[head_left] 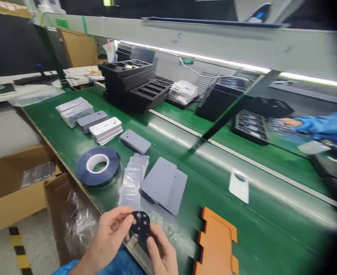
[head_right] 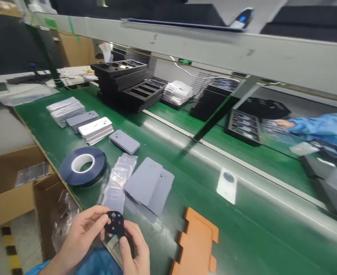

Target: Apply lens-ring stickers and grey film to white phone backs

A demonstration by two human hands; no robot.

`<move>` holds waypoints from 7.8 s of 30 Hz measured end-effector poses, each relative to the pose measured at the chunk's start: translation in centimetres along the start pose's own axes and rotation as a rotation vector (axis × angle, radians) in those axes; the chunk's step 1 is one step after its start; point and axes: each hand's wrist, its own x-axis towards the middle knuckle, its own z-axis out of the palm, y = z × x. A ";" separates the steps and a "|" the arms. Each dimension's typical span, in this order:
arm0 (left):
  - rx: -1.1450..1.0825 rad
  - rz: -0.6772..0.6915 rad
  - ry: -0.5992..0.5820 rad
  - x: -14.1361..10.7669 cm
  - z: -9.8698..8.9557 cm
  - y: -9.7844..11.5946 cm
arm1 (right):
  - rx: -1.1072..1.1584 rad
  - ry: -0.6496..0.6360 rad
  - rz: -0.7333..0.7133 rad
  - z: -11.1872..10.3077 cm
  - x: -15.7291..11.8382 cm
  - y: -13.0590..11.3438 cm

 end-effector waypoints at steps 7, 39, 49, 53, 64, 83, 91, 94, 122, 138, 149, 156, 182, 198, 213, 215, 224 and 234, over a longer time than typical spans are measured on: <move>0.083 0.027 -0.436 -0.3 11.9 -1.0 | -0.189 0.333 -0.116 -12.1 -1.9 -1.7; 0.414 0.131 -0.414 7.0 23.8 -5.6 | -0.774 0.411 -0.431 -23.1 4.4 1.6; 0.438 0.198 -0.395 7.0 23.8 -5.6 | -0.837 0.429 -0.479 -22.9 4.5 1.4; 0.446 0.208 -0.399 6.9 23.8 -5.7 | -0.852 0.432 -0.492 -22.9 4.5 1.5; 0.478 0.204 -0.355 6.8 24.1 -5.8 | -0.793 0.449 -0.490 -23.2 4.3 1.7; 0.474 0.192 -0.355 6.6 24.1 -5.6 | -0.551 0.443 -0.161 -26.4 4.0 1.7; 0.466 0.212 -0.353 6.6 24.1 -5.5 | -0.529 0.414 -0.148 -26.3 4.1 1.7; 0.467 0.227 -0.348 6.6 24.1 -5.7 | -0.503 0.412 -0.152 -26.3 4.3 1.8; 1.149 0.922 -0.107 3.7 13.0 -6.6 | -0.533 0.413 -0.187 -26.4 4.4 2.3; 0.751 1.074 -0.022 3.6 14.2 -3.5 | -0.491 0.368 -0.180 -26.6 4.4 2.0; 0.665 1.227 -0.182 2.0 14.9 -3.6 | -0.298 0.455 -0.081 -26.1 4.3 1.4; 0.641 1.356 -0.294 -0.6 18.0 -3.9 | -0.024 0.378 -0.012 -25.7 2.8 -0.8; 1.107 1.129 -0.769 -1.7 17.3 -7.8 | -0.800 0.238 -0.362 -24.5 2.0 -0.5; 1.044 1.135 -0.716 -1.4 17.5 -8.2 | -1.312 0.015 -0.407 -20.9 0.1 1.8; 0.964 1.086 -0.696 -1.5 18.0 -7.9 | -1.125 0.331 -0.403 -24.2 0.9 -1.0; 0.906 1.061 -0.687 -1.3 18.2 -7.8 | -1.163 0.367 -0.284 -24.6 1.1 -1.2; 0.572 0.715 -0.475 -0.8 18.2 -6.3 | -0.894 0.297 0.001 -24.6 0.5 -2.7; 0.130 0.070 -0.470 0.9 17.2 -6.5 | -0.502 -0.164 -0.086 -22.6 -0.5 -3.9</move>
